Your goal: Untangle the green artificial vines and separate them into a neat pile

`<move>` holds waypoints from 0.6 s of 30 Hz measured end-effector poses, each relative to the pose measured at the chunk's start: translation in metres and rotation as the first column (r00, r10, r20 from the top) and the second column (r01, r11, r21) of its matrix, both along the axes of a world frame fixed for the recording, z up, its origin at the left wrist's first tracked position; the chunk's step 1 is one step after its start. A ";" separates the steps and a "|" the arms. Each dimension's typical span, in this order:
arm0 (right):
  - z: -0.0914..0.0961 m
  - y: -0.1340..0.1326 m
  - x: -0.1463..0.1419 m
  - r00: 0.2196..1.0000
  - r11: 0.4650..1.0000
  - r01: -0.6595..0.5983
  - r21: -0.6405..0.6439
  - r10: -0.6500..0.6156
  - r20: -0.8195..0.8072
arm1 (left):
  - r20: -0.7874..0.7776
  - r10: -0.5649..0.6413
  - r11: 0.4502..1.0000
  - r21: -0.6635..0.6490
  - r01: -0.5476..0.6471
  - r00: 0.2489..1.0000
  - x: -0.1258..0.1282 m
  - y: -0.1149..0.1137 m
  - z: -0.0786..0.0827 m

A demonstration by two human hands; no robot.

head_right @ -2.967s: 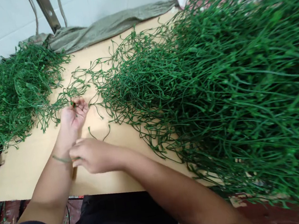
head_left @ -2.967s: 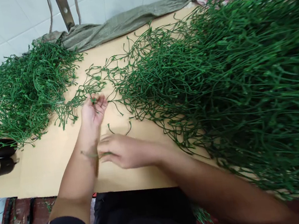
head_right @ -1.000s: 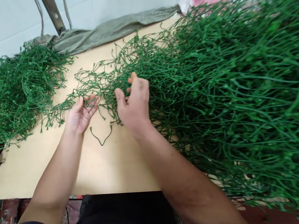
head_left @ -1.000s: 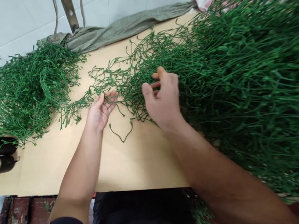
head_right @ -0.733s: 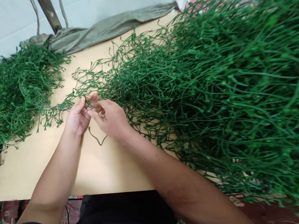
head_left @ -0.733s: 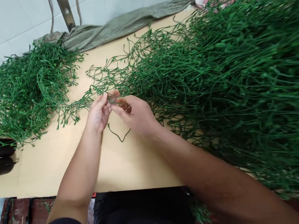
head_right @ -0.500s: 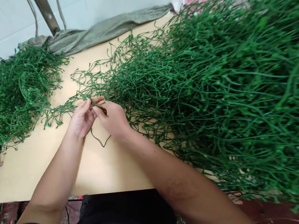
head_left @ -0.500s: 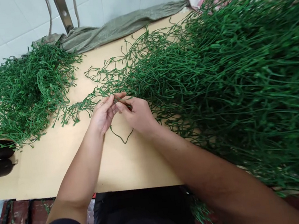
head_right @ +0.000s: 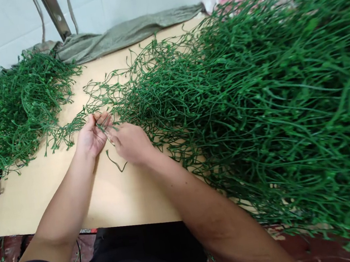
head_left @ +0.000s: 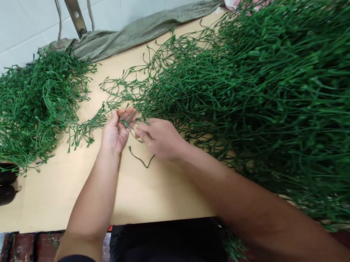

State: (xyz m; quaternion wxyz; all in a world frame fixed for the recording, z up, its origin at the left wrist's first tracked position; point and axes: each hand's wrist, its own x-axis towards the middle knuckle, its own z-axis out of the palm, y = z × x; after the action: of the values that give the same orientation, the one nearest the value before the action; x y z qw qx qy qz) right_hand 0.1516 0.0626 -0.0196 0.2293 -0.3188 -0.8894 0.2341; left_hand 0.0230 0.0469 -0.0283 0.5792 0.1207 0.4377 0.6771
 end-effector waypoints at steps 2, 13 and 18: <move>0.003 -0.003 0.000 0.991 0.990 -0.134 0.035 0.134 -0.015 | 0.003 0.002 1.000 -0.022 -0.002 1.000 0.001 -0.001 0.003; 0.023 -0.012 0.008 0.774 0.917 -0.260 -0.303 0.010 -0.633 | 0.025 0.039 0.999 0.004 -0.039 0.999 -0.005 0.000 0.005; 0.008 0.023 0.013 0.572 0.749 -0.092 -0.656 -0.500 -0.650 | -0.042 -0.039 0.999 0.008 0.040 0.998 -0.002 -0.003 0.004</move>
State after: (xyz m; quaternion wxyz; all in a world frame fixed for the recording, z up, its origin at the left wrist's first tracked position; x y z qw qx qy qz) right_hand 0.1642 0.0861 -0.0116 0.5081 -0.3443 -0.5117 0.6012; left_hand 0.0213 0.0440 -0.0248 0.5826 0.1461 0.4441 0.6648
